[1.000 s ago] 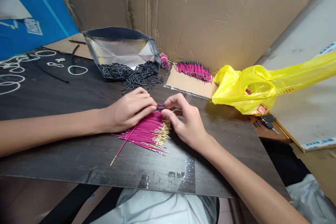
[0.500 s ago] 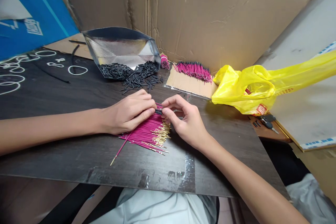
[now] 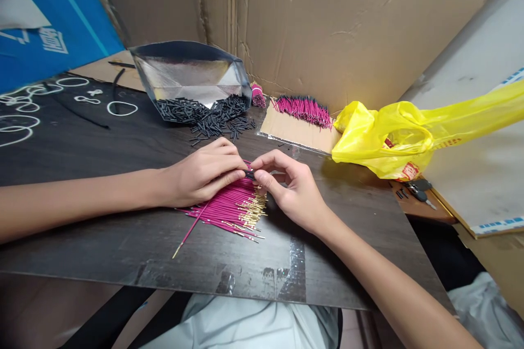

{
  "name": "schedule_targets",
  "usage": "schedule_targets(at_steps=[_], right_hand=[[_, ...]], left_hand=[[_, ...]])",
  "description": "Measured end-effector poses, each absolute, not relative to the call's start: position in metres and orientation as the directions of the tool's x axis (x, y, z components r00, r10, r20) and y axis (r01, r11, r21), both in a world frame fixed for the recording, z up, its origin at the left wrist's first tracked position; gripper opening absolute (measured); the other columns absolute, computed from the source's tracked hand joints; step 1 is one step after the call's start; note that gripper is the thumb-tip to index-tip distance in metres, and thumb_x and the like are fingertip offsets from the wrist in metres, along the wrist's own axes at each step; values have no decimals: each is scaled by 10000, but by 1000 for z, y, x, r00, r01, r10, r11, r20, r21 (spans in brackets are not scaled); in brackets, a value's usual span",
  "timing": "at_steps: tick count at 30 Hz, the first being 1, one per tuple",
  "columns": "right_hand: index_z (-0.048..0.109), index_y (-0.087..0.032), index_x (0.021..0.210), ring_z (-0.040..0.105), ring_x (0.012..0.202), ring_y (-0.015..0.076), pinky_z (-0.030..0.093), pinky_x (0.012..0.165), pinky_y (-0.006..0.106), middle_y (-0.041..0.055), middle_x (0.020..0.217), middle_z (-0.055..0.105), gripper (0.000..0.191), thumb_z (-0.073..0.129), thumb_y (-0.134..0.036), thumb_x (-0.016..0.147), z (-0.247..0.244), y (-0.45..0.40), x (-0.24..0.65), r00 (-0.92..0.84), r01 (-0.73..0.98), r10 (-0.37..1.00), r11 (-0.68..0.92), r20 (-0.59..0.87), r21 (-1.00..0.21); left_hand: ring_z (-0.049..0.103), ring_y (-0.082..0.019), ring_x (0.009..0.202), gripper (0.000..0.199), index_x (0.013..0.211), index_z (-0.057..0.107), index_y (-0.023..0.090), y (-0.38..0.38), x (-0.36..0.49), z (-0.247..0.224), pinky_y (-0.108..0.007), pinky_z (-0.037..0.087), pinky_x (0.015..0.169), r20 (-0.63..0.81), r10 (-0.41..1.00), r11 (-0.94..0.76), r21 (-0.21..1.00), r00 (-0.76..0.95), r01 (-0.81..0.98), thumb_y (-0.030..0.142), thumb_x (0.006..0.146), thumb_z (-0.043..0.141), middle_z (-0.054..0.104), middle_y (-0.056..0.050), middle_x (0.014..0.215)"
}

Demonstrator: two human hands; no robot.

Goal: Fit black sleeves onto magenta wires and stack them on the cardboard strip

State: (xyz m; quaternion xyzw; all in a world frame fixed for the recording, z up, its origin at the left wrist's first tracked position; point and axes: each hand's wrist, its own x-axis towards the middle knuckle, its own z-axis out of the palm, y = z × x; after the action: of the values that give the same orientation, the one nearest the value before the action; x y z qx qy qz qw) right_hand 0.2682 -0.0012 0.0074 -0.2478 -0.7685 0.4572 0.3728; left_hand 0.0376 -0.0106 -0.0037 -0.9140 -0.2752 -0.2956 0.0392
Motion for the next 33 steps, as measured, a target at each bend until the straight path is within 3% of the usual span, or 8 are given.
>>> schedule_targets(at_steps=[10,18,20,22,24,26,29,33], right_hand=[[682,-205,1030,640,731,110,526,706,261,7,924,659,120,677,-277,934,7,-1,267,-607,24,723,433,331,-901],[667,-194,981,613,693,99,501,673,246,-7,838,638,108,689,-285,928,8,-2,267,-599,3,746,366,291,-930],[651,-194,996,605,686,105,510,674,260,-4,823,638,121,666,-304,945,9,-3,267,-599,-47,749,319,282,-947],[646,-196,1004,596,681,112,519,669,273,5,827,645,139,645,-326,958,11,-5,266,-596,-87,755,280,275,-956],[666,-194,1002,578,670,109,514,650,270,11,841,646,157,663,-340,943,12,-7,263,-603,-87,751,273,269,-958],[692,-195,1002,551,648,101,493,617,255,6,829,632,176,702,-345,910,13,-9,259,-622,-65,741,273,252,-960],[700,-196,956,515,628,92,448,574,233,-5,794,613,187,751,-351,864,12,-13,252,-630,-46,741,265,234,-963],[683,-189,887,459,578,83,383,533,226,-19,721,580,242,780,-401,826,9,-15,246,-600,-32,773,232,204,-972]], left_hand=[[488,-181,778,277,927,598,130,-11,38,-3,-357,395,823,537,513,-828,103,670,552,224,1049,368,601,-57,814],[460,-182,755,255,884,612,135,-14,39,-1,-353,398,794,543,442,-864,41,714,503,193,1027,410,622,-64,793],[474,-178,786,235,884,619,131,-19,41,6,-343,410,799,579,463,-867,139,672,478,190,1020,436,613,-58,794],[508,-168,836,230,878,630,134,-26,43,16,-313,431,803,607,579,-812,363,545,458,201,1017,460,595,-47,810],[537,-139,824,275,810,642,146,-32,45,28,-278,446,777,540,738,-675,606,406,421,267,1013,502,594,-31,857],[546,-123,775,302,784,660,146,-36,48,36,-253,452,709,457,813,-568,757,361,322,330,993,545,593,-20,841],[546,-107,686,325,799,665,138,-38,51,38,-227,448,624,325,861,-415,894,390,170,401,968,580,607,-5,756],[551,-103,660,316,795,673,135,-37,53,28,-217,448,599,283,892,-329,941,353,76,412,939,623,628,-4,729]])
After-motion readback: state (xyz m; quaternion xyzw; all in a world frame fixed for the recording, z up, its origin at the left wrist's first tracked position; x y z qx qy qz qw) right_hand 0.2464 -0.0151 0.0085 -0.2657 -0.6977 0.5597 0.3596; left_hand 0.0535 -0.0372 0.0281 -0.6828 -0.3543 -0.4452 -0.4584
